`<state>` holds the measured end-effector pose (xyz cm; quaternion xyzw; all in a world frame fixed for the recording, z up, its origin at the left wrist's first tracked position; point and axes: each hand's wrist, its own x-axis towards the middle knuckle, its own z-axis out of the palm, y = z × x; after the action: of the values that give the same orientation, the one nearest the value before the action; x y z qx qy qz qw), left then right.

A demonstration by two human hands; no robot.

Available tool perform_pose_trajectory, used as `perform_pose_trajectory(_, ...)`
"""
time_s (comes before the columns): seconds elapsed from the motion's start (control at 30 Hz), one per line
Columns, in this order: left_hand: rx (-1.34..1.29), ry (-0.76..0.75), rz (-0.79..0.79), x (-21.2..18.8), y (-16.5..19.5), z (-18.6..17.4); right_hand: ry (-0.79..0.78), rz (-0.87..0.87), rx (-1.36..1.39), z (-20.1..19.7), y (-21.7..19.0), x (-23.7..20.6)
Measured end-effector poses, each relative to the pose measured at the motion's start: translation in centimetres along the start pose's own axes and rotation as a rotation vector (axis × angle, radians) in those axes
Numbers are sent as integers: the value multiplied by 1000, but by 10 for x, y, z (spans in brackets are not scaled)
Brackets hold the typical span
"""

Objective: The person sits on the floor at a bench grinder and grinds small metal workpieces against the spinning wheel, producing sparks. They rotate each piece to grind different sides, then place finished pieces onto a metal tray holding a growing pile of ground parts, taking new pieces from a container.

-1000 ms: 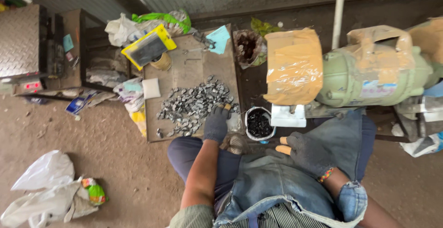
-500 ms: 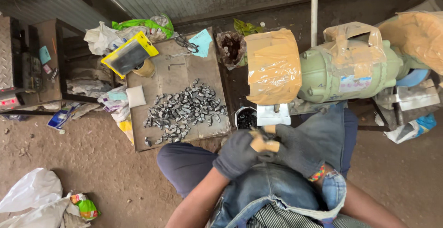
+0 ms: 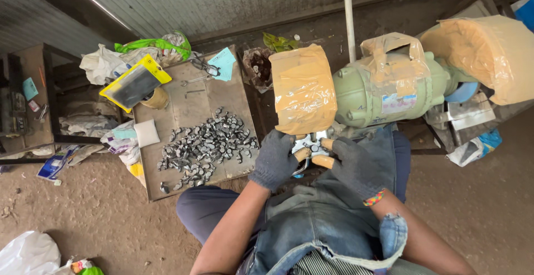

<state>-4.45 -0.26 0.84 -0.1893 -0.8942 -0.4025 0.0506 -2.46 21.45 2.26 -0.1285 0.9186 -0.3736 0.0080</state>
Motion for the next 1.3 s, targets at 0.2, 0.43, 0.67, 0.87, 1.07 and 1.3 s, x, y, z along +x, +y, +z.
perform_pose_trajectory(0.2, -100, 5, 4, 11, -8, 8, 82, -46, -24, 9, 6, 13)
perform_pose_trajectory(0.43, -77, -129, 51, 7, -27, 13, -21, -102, 43, 7, 21, 24)
perform_pose_trajectory(0.67, 8, -99, 81, 2, -33, 14, -45, -143, 84, 8, 16, 34)
perform_pose_trajectory(0.87, 209, 80, 342, -48, -13, 13, -206, -120, -129, 5, 12, -9)
perform_pose_trajectory(1.07, 100, -109, -392, -87, -38, 7, -326, -104, -249, 38, 20, -35)
perform_pose_trajectory(1.3, 344, 99, -847, -60, -103, -13, -210, -169, -102, 32, 2, -33)
